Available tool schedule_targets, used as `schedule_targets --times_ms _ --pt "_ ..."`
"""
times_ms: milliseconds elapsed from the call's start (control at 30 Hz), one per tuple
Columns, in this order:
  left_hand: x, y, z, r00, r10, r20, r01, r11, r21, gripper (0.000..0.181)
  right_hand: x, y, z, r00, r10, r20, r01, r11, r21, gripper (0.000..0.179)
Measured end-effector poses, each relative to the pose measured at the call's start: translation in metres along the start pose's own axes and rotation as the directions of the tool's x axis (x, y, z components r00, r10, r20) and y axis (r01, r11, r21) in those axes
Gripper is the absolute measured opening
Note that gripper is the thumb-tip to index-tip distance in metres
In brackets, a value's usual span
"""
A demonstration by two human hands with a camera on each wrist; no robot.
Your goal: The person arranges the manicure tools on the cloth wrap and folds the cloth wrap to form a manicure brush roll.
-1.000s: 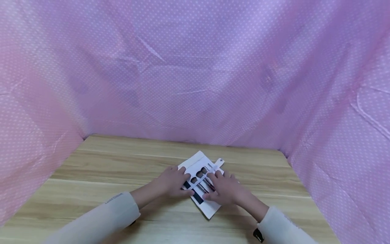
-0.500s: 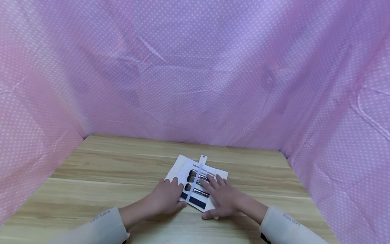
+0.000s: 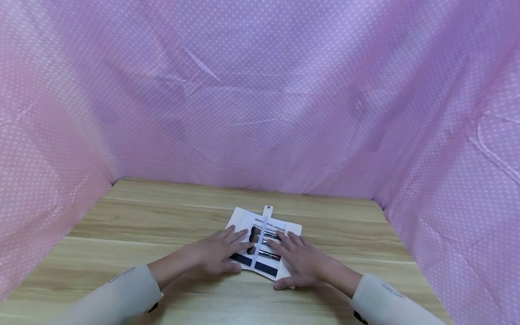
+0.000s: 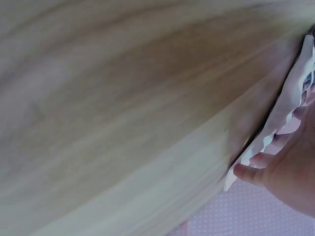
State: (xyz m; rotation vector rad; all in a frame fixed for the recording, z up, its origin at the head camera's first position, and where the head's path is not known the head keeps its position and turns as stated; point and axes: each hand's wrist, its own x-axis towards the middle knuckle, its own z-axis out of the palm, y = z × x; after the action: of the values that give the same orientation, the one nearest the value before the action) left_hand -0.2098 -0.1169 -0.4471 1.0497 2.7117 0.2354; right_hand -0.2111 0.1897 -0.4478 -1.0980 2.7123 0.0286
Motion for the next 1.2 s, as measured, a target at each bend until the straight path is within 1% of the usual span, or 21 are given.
schedule_targets --times_ms 67,100,167,300,433,567,733,867,967,1100,1200 --pt "-0.001 -0.004 0.003 0.998 0.036 0.045 -0.035 0.999 -0.024 0.069 0.0 0.002 0.0 1.0 -0.008 0.003 0.008 1.0 -0.006 0.108" --pt "-0.002 -0.005 0.004 0.997 0.05 0.056 -0.049 0.998 -0.026 0.069 0.0 0.004 0.0 1.0 -0.015 0.001 0.015 1.0 -0.007 0.108" --pt "-0.003 -0.004 0.005 0.996 0.055 0.065 -0.054 0.998 -0.016 0.07 0.0 0.01 0.0 0.999 -0.036 -0.005 0.036 0.999 -0.006 0.106" --pt "-0.007 0.005 0.007 0.998 0.033 0.058 -0.035 0.998 0.044 0.069 0.002 0.024 0.0 0.997 -0.077 -0.017 0.076 0.997 -0.028 0.101" --pt "-0.01 0.019 0.006 0.998 0.001 0.063 -0.005 0.998 0.057 0.066 0.001 0.036 0.0 0.995 -0.101 -0.011 0.1 0.993 -0.056 0.1" --pt "-0.012 0.024 0.003 0.997 -0.024 0.075 0.019 0.998 0.065 0.065 -0.001 0.038 0.0 0.993 -0.118 -0.021 0.116 0.991 -0.072 0.101" --pt "-0.011 0.019 0.003 0.997 -0.009 0.075 0.004 0.998 0.068 0.059 -0.006 0.034 0.001 0.994 -0.108 -0.03 0.105 0.991 -0.087 0.101" --pt "-0.01 0.012 0.004 0.998 0.022 0.065 -0.025 0.998 0.054 0.054 -0.009 0.032 0.003 0.992 -0.115 -0.048 0.109 0.989 -0.102 0.102" --pt "-0.01 0.007 0.005 0.996 0.058 0.061 -0.062 0.996 0.07 0.054 -0.011 0.029 0.003 0.992 -0.114 -0.053 0.109 0.989 -0.102 0.103" --pt "-0.014 0.004 0.005 0.994 0.095 0.06 -0.101 0.99 0.096 0.055 -0.015 0.026 0.0 0.994 -0.102 -0.028 0.099 0.991 -0.089 0.101" --pt "-0.016 0.003 0.005 0.992 0.109 0.061 -0.115 0.988 0.102 0.054 -0.019 0.024 -0.003 0.993 -0.113 -0.015 0.111 0.988 -0.106 0.094"
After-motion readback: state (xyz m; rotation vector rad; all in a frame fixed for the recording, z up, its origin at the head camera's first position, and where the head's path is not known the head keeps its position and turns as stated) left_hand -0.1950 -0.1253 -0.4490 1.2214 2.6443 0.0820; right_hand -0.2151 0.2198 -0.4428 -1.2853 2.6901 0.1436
